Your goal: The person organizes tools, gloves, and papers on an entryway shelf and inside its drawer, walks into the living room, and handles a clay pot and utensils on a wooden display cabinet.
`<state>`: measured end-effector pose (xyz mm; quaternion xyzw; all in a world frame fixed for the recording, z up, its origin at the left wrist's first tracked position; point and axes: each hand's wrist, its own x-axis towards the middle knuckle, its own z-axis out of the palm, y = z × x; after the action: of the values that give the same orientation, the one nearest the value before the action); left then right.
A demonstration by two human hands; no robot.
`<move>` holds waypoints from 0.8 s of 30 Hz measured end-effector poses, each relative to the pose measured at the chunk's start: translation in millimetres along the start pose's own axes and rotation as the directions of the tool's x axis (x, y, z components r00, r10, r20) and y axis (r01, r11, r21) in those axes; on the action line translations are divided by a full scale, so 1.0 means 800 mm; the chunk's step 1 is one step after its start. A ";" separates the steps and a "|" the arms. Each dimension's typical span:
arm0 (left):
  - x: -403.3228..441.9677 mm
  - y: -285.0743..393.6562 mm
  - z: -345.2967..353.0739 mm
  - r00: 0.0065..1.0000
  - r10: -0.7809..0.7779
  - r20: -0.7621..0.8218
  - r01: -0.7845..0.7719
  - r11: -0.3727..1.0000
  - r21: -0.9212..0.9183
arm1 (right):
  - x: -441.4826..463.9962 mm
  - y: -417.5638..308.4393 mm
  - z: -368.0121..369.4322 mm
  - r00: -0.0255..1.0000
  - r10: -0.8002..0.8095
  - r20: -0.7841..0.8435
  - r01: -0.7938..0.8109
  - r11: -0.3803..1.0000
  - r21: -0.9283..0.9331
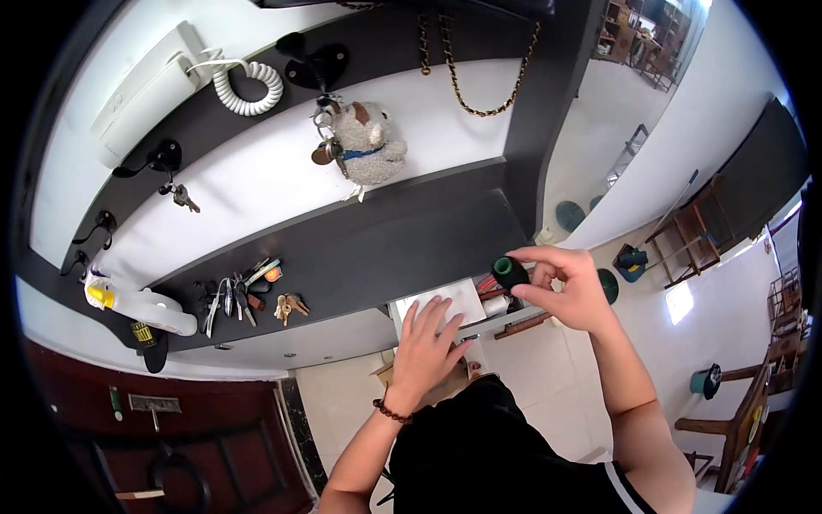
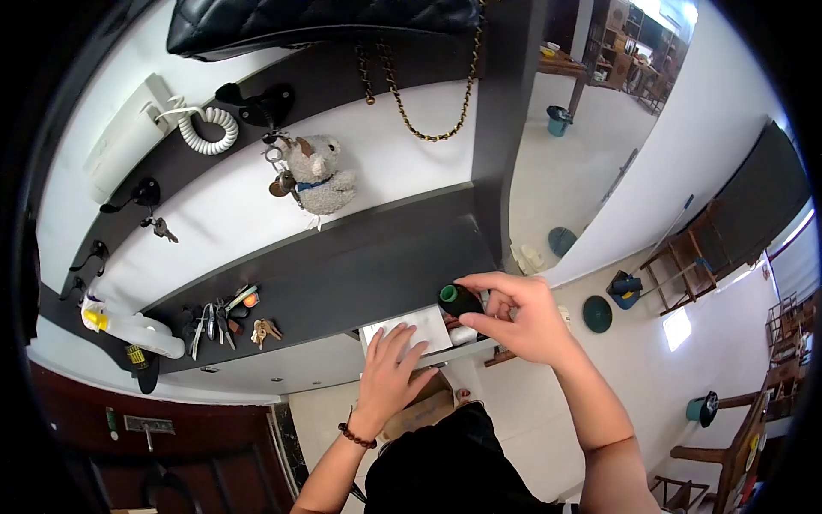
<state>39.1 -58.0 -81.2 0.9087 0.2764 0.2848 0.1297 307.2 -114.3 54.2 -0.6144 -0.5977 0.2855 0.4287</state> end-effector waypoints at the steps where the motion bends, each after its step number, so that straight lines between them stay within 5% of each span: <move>1: -0.001 0.000 0.000 1.000 -0.006 -0.005 0.006 1.000 -0.005 | 0.002 -0.001 -0.001 0.999 0.038 0.023 -0.038 0.999 -0.031; 2: 0.003 -0.001 0.001 1.000 -0.004 -0.015 0.003 1.000 -0.009 | 0.009 0.021 0.004 0.993 0.025 0.118 0.015 0.944 -0.329; 5: 0.001 -0.002 0.001 1.000 -0.005 -0.007 0.005 1.000 -0.011 | 0.002 0.074 0.017 0.985 -0.070 0.157 0.144 0.838 -0.526; 10: -0.003 -0.002 0.000 1.000 -0.009 -0.022 0.009 1.000 0.005 | -0.003 0.097 0.025 0.969 -0.011 0.248 0.152 0.816 -0.557; 13: -0.008 -0.002 0.003 1.000 -0.016 -0.023 0.017 1.000 0.013 | 0.002 0.108 0.047 0.969 -0.213 0.123 0.246 0.857 -0.452; 15: -0.006 -0.003 0.001 0.999 -0.017 -0.027 0.018 1.000 0.025 | 0.006 0.109 0.062 0.919 -0.338 0.201 0.388 0.694 -0.606; 19: -0.007 -0.002 0.000 1.000 -0.018 0.021 0.016 0.996 0.086 | 0.004 0.119 0.078 0.891 -0.435 0.133 0.416 0.662 -0.623; 24: -0.008 -0.002 0.001 0.999 -0.026 0.036 0.023 0.996 0.090 | -0.004 0.111 0.086 0.926 -0.372 0.070 0.321 0.674 -0.666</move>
<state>34.3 -60.4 -85.6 0.9153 0.2977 0.2533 0.0973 291.0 -97.7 -55.3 -0.6115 -0.7493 -0.0554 0.2481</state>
